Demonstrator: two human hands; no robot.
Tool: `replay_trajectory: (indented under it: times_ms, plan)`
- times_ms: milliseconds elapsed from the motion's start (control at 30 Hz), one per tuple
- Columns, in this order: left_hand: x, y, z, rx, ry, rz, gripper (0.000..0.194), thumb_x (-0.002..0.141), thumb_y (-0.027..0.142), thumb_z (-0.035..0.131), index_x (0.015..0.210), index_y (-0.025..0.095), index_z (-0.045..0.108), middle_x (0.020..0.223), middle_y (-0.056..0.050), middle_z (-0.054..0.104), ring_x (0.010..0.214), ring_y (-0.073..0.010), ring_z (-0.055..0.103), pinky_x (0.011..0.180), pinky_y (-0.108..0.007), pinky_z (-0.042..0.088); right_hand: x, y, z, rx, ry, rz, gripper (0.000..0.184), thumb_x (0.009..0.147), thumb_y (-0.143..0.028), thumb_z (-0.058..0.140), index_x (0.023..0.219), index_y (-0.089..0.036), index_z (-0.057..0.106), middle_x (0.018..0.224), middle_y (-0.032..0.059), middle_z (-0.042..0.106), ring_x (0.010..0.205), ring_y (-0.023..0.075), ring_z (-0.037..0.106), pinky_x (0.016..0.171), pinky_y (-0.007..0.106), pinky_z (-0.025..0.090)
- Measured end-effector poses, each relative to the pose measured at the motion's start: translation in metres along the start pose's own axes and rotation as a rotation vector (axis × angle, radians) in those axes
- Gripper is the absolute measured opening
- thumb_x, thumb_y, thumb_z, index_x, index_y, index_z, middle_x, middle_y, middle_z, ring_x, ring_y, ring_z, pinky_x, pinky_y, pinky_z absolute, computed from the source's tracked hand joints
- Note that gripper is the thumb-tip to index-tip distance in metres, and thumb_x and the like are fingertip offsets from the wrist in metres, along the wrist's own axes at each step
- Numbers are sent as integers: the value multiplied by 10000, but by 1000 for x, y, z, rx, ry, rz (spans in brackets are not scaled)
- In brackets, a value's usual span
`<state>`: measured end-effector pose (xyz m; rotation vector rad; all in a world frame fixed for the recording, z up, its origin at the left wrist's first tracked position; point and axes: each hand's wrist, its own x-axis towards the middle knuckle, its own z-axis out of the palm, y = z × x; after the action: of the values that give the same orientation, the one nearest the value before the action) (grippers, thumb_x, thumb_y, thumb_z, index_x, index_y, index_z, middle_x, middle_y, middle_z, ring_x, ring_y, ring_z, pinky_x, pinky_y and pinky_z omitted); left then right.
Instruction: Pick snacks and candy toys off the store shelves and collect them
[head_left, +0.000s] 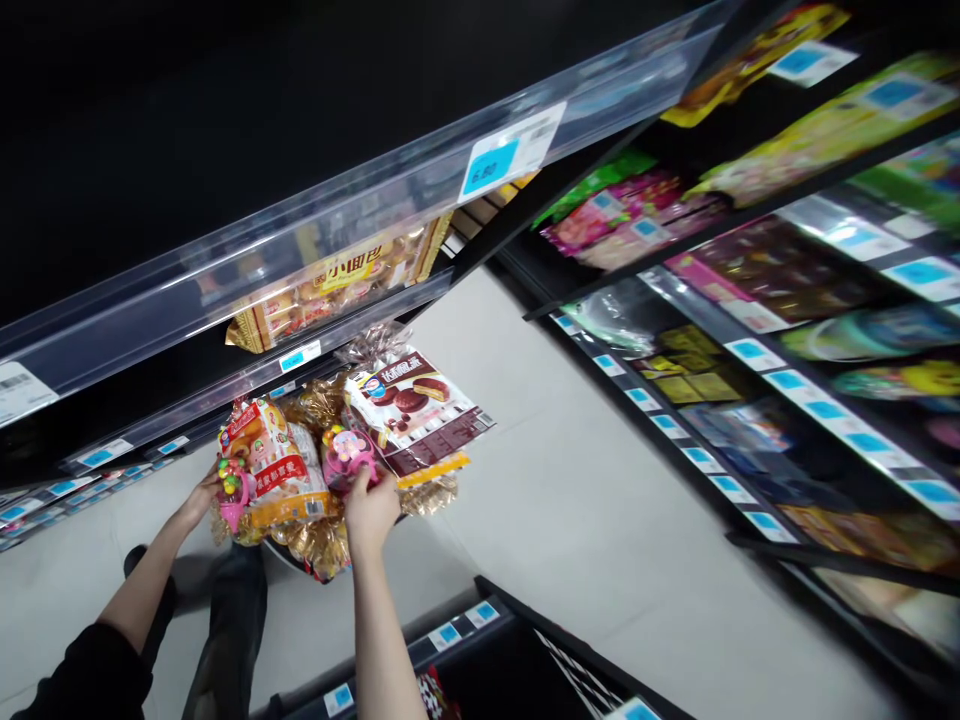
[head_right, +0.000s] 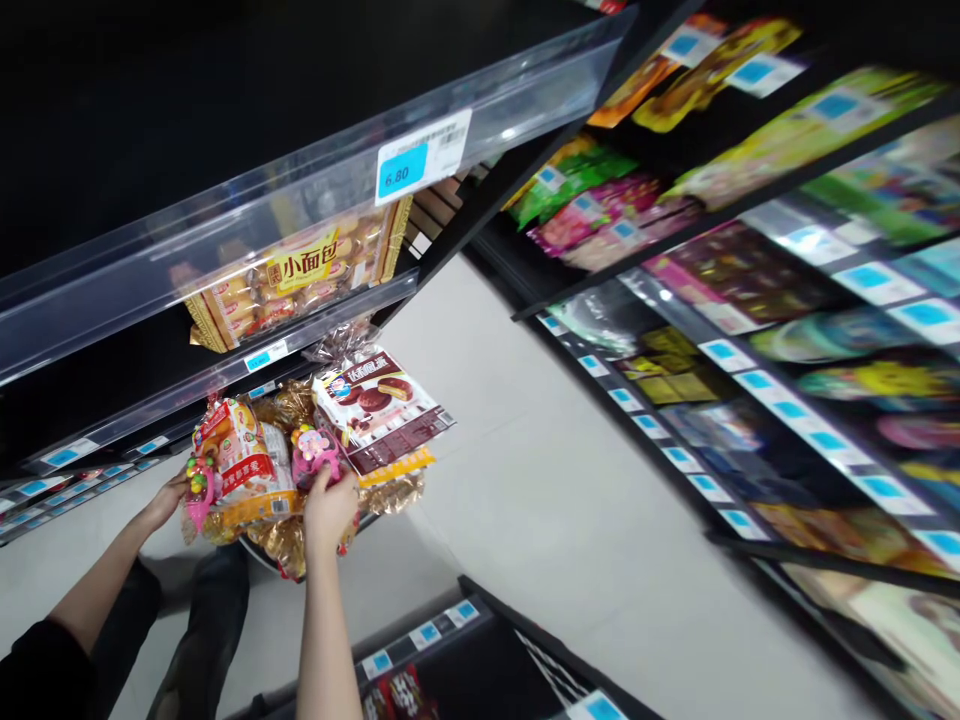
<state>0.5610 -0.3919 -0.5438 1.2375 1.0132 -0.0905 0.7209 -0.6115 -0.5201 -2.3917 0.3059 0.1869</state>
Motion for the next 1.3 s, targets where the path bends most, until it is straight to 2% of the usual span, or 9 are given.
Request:
replay_trajectory:
  times_ms: [200,433,600,700,833,900,1000,1133,1300]
  plan:
    - [2,7,4,16,55,15,211,807,307,591,939,150,636,1251,-72,565,1222,-237,440,1054,-510,254,8,-12,5,11,12,169,460,796,-509,409,907,-100,589,853,208,653,760,292,592,687,360,393]
    - [-8,12,7,-60,124,50,284,834,362,549,1007,145,609,1128,-74,619,1055,-215,562,946,-465,406,15,-13,16,25,-20,376,426,829,-548,433,846,-149,581,740,50,637,692,182,591,723,342,416]
    - [-28,13,-3,-151,227,77,312,802,401,574,982,148,607,1033,-62,647,932,-192,603,835,-399,478,7,-17,5,-10,6,399,498,854,-536,330,926,-104,568,801,144,641,720,256,597,666,368,407]
    - [-55,19,-11,-223,276,98,412,678,466,665,972,183,607,975,-34,665,883,-200,617,751,-334,508,-20,-21,-17,-22,39,299,517,856,-502,276,977,-82,553,905,224,613,805,317,585,668,382,399]
    - [-99,37,-19,-295,288,77,471,600,479,711,981,222,607,915,-25,684,845,-240,640,662,-322,531,-63,-29,-41,-41,14,67,430,845,-447,332,1000,-106,543,919,181,575,812,289,575,708,363,415]
    - [-116,44,-20,-323,276,51,478,582,463,728,983,229,616,901,-37,697,844,-267,649,640,-336,538,-69,-37,-42,-78,-17,-46,403,845,-404,352,1003,-88,546,911,179,554,783,285,567,710,377,420]
    - [-132,46,-21,-357,266,23,517,556,463,749,1006,241,623,912,-41,707,857,-288,654,638,-351,544,-46,-58,-28,-159,-100,-253,372,863,-291,346,1076,-54,537,997,207,534,923,304,534,808,410,403]
    - [-143,32,-21,-377,278,-12,589,578,473,742,1096,231,602,924,-47,717,835,-287,664,664,-363,546,15,-94,8,-297,-351,-576,384,853,-163,430,1229,-136,497,1264,165,471,1187,272,406,989,389,312]
    - [-158,8,-27,-402,336,-77,643,578,455,752,1137,176,598,923,-60,728,861,-289,665,712,-346,541,65,-111,53,-540,-703,-701,336,870,-289,536,1182,-167,522,1138,83,572,1001,208,562,873,421,446]
